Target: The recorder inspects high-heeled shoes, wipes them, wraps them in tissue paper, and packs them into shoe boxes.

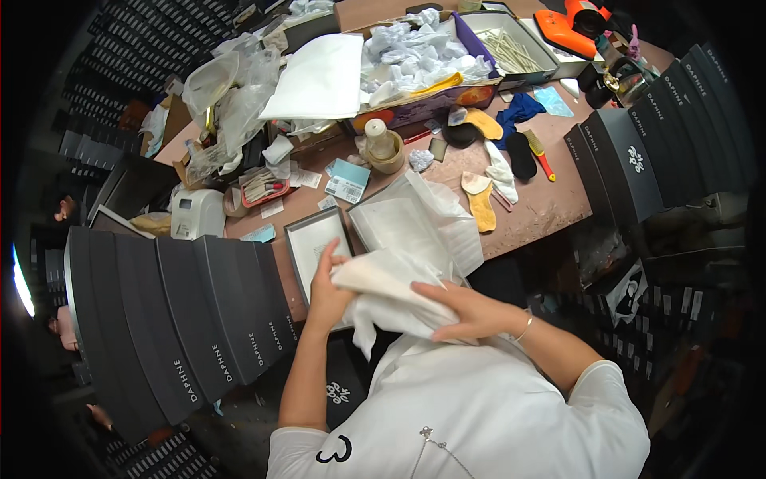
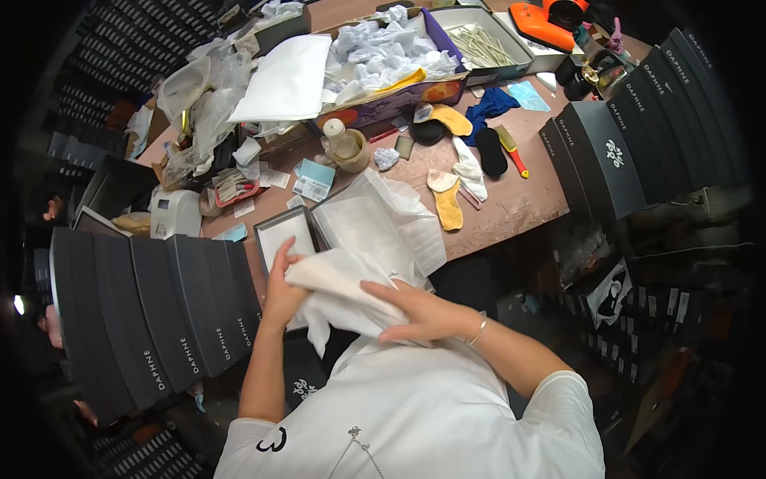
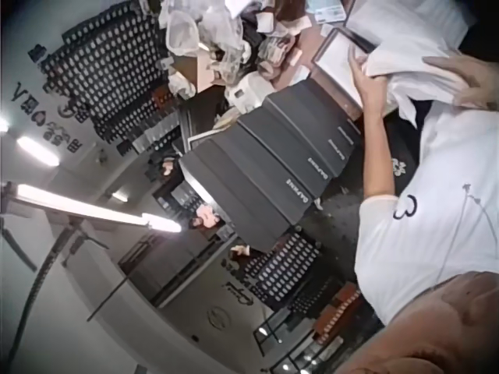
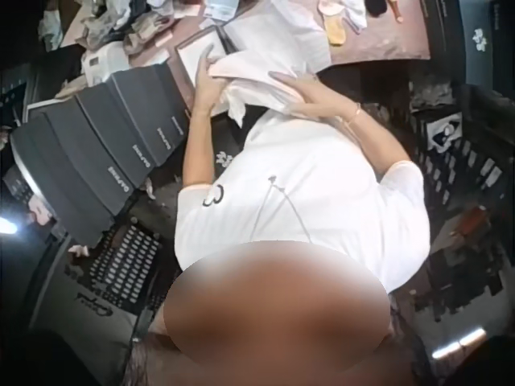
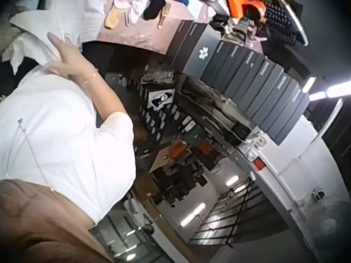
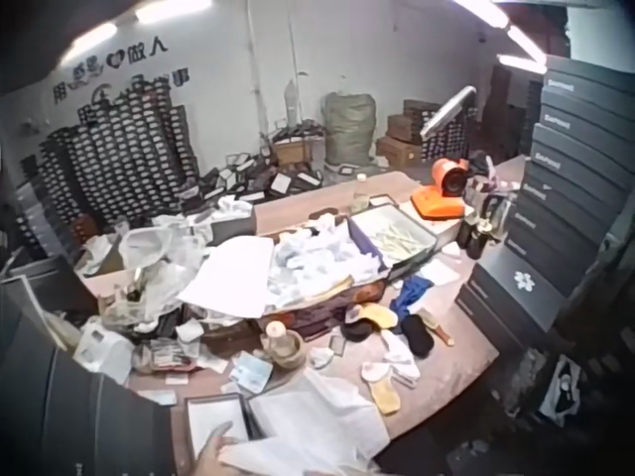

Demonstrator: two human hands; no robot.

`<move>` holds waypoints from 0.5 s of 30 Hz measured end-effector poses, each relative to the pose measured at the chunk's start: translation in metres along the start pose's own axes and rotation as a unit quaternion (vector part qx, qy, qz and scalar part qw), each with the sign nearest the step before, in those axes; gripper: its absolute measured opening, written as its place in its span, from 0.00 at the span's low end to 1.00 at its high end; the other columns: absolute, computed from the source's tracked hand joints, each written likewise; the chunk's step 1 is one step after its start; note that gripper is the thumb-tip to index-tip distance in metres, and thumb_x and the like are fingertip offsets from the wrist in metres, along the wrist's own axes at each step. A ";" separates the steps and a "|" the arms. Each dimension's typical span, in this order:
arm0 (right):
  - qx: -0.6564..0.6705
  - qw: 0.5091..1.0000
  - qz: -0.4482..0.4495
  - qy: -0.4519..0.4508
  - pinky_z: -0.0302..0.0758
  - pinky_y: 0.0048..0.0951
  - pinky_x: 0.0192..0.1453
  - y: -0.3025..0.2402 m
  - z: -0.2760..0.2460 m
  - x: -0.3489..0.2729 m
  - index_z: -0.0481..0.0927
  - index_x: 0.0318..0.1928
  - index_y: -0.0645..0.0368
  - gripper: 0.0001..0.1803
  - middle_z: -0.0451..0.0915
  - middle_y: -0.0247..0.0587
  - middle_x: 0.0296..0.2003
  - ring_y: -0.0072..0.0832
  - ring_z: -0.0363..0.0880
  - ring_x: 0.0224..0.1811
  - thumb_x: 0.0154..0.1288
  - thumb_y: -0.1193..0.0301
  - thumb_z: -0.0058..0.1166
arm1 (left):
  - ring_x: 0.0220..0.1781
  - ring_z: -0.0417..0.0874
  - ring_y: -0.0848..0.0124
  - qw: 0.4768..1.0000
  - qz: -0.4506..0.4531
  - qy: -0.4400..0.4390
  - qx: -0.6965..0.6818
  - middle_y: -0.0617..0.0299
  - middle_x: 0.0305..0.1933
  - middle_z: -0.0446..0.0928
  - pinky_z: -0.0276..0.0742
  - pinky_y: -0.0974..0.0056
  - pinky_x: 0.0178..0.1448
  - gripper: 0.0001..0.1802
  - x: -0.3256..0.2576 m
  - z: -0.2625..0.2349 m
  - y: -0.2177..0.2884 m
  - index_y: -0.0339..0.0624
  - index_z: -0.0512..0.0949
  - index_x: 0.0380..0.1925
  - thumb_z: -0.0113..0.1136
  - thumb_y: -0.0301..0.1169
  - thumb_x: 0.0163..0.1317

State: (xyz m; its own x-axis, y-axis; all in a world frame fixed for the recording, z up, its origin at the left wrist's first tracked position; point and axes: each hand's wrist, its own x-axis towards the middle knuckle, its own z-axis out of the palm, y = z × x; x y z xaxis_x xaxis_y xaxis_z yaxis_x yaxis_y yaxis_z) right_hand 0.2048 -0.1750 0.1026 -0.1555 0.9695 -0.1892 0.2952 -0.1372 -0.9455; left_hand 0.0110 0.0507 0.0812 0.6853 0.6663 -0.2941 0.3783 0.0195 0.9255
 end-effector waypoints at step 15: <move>-0.200 0.872 0.077 0.441 0.75 0.40 0.54 0.080 -0.040 0.007 0.62 0.64 0.68 0.43 0.67 0.65 0.59 0.52 0.77 0.52 0.54 0.59 0.67 | 0.61 0.71 0.64 0.985 -0.112 0.017 -0.133 0.53 0.61 0.71 0.65 0.62 0.64 0.29 0.091 0.169 -0.096 0.32 0.64 0.61 0.57 0.38 0.66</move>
State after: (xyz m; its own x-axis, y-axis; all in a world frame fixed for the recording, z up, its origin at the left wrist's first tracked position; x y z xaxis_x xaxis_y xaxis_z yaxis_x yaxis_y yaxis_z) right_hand 0.2652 -0.1715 0.0361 0.6474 0.7496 0.1378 0.5809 -0.3682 -0.7260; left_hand 0.1422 -0.0169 -0.0743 0.5798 0.6482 -0.4936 0.3372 0.3606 0.8696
